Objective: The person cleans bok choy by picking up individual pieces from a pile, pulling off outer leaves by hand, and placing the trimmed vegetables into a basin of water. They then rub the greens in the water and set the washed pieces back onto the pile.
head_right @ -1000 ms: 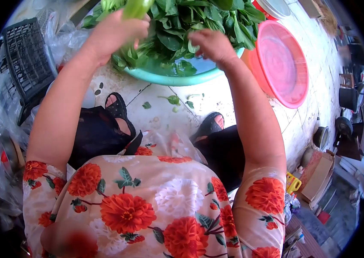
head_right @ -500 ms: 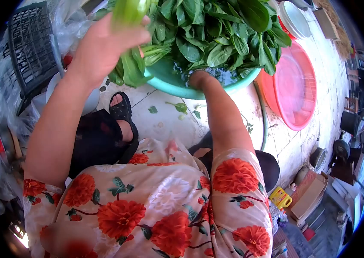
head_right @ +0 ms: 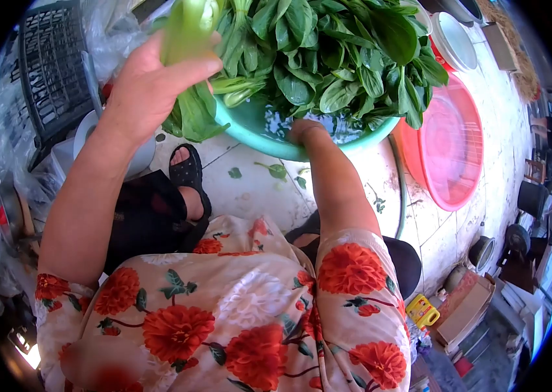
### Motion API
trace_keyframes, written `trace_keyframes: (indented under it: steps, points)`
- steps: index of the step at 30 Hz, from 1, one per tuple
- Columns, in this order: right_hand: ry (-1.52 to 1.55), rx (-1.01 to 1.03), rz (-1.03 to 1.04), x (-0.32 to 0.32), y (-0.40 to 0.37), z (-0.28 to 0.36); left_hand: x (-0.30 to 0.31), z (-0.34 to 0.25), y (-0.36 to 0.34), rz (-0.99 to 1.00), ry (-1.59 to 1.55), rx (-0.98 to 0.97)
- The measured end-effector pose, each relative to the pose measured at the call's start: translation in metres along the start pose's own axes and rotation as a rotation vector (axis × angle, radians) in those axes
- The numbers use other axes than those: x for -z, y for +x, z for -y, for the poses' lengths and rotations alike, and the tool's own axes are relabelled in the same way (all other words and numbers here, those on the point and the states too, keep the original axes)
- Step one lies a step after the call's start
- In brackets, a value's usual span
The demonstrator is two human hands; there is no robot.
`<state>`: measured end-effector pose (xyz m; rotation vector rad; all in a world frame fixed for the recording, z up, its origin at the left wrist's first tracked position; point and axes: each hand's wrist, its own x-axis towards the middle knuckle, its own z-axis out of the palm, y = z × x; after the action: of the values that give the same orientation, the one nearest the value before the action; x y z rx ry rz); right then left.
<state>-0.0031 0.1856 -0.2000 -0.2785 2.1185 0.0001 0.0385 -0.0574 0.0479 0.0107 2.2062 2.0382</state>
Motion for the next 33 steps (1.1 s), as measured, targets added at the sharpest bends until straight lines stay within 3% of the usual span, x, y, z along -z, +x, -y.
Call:
trace_keyframes:
  steps: [3, 10, 13, 16, 20, 24, 28, 33]
  points:
    - [-0.166, 0.033, 0.003, -0.008, 0.015, -0.007, 0.001, -0.003, -0.001, 0.003, -0.007, -0.04]
    - [-0.147, -0.013, 0.04, -0.016, 0.031, -0.018, 0.014, 0.0, -0.011, -0.058, 0.192, -0.106]
    - [-0.127, -0.002, 0.168, -0.005, 0.021, -0.007, 0.021, 0.006, -0.014, -0.076, 0.272, -0.114]
    - [-0.082, -0.043, 0.063, 0.024, -0.025, 0.028, 0.023, 0.002, -0.015, -0.063, 0.24, -0.069]
    - [-0.091, 0.028, -0.057, -0.019, 0.031, 0.005, 0.018, 0.001, -0.012, -0.057, 0.113, -0.009]
    - [0.006, -0.034, -0.203, 0.0, -0.011, 0.023, 0.015, -0.003, -0.005, -0.034, 0.229, -0.03]
    - [0.118, 0.273, -0.197, -0.002, -0.018, 0.0, 0.004, 0.007, 0.002, -0.06, 0.277, -0.147]
    - [0.203, 0.062, -0.279, 0.011, -0.08, -0.006, -0.01, 0.01, 0.011, -0.047, 0.366, -0.218]
